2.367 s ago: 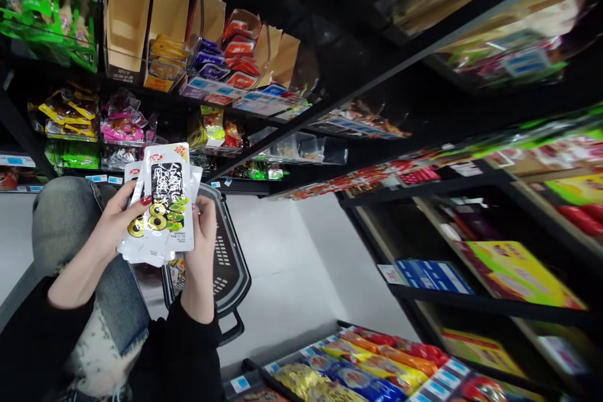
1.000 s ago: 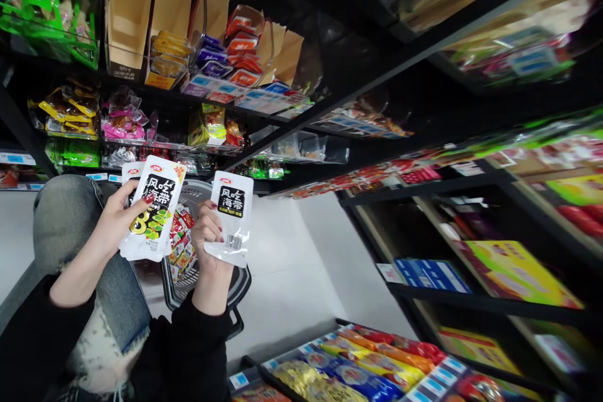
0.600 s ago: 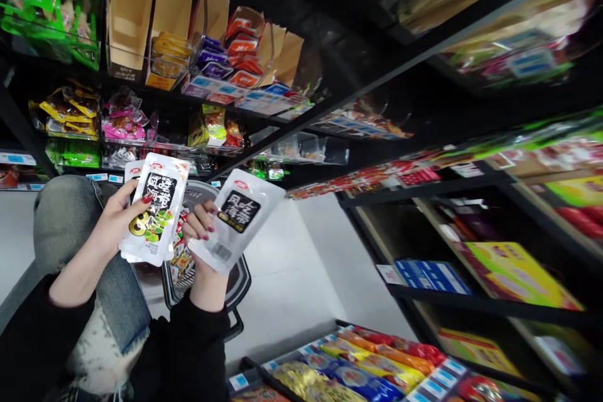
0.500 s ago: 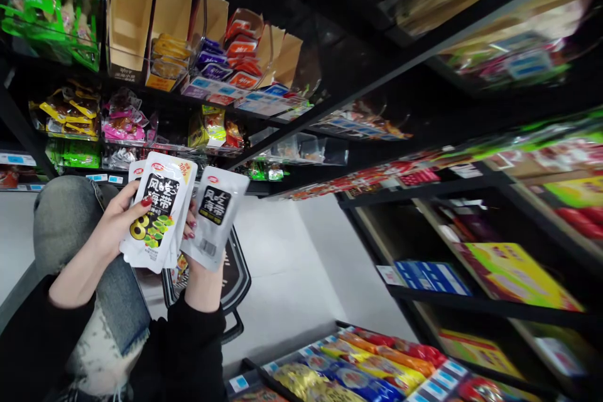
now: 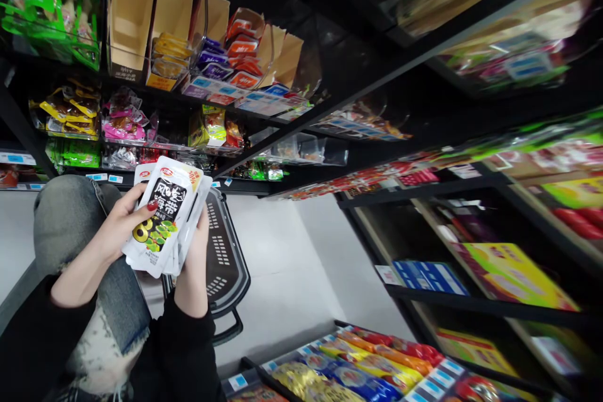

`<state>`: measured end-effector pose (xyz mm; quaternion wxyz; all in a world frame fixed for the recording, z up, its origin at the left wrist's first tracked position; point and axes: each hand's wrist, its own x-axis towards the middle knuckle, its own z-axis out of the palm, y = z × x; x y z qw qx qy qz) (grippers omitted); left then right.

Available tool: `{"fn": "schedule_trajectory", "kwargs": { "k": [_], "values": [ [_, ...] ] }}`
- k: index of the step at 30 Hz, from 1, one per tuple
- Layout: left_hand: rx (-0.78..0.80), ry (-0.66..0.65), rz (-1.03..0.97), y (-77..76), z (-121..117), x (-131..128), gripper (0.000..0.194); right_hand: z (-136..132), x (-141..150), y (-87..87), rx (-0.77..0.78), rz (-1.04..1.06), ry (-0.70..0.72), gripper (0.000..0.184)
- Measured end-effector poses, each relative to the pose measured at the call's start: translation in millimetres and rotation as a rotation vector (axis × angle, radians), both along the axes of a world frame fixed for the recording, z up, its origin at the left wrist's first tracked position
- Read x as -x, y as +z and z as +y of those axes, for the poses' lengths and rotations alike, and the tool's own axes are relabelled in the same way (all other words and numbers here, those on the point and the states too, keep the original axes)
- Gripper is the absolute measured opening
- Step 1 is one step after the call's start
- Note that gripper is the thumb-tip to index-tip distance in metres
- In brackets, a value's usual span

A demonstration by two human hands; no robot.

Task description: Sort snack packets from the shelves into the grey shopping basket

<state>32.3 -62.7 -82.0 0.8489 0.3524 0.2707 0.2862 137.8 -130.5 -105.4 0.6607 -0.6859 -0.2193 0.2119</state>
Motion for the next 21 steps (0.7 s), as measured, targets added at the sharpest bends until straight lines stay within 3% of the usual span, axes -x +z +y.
{"fn": "schedule_trajectory", "kwargs": {
  "k": [2, 4, 6, 9, 12, 17, 21],
  "values": [
    [-0.006, 0.015, 0.0, -0.9, 1, 0, 0.034, -6, -1, 9.1, -0.052, -0.026, -0.148, 0.013],
    [-0.021, 0.034, 0.012, -1.6, 1, 0, 0.032, -11, 1, 18.8, -0.119, -0.142, -0.204, 0.015],
    [-0.063, 0.055, 0.04, -2.1, 1, -1, 0.03, -13, 5, 27.5, -0.109, -0.307, -0.104, 0.018],
    [-0.15, 0.081, 0.096, -4.2, 2, -2, 0.03, -13, 11, 34.4, 0.06, -0.455, 0.052, 0.02],
    [-0.212, 0.096, 0.143, -8.3, 3, -2, 0.028, -13, 9, 32.2, 0.094, -0.321, 0.071, 0.016],
    [-0.336, 0.117, 0.177, -12.2, 6, 1, 0.023, -24, -11, 28.3, -0.104, 0.137, -0.082, 0.028],
    [-0.39, 0.121, 0.179, -11.1, 7, 2, 0.031, -31, -22, 32.6, -0.119, 0.222, -0.085, 0.029]
  ]
}}
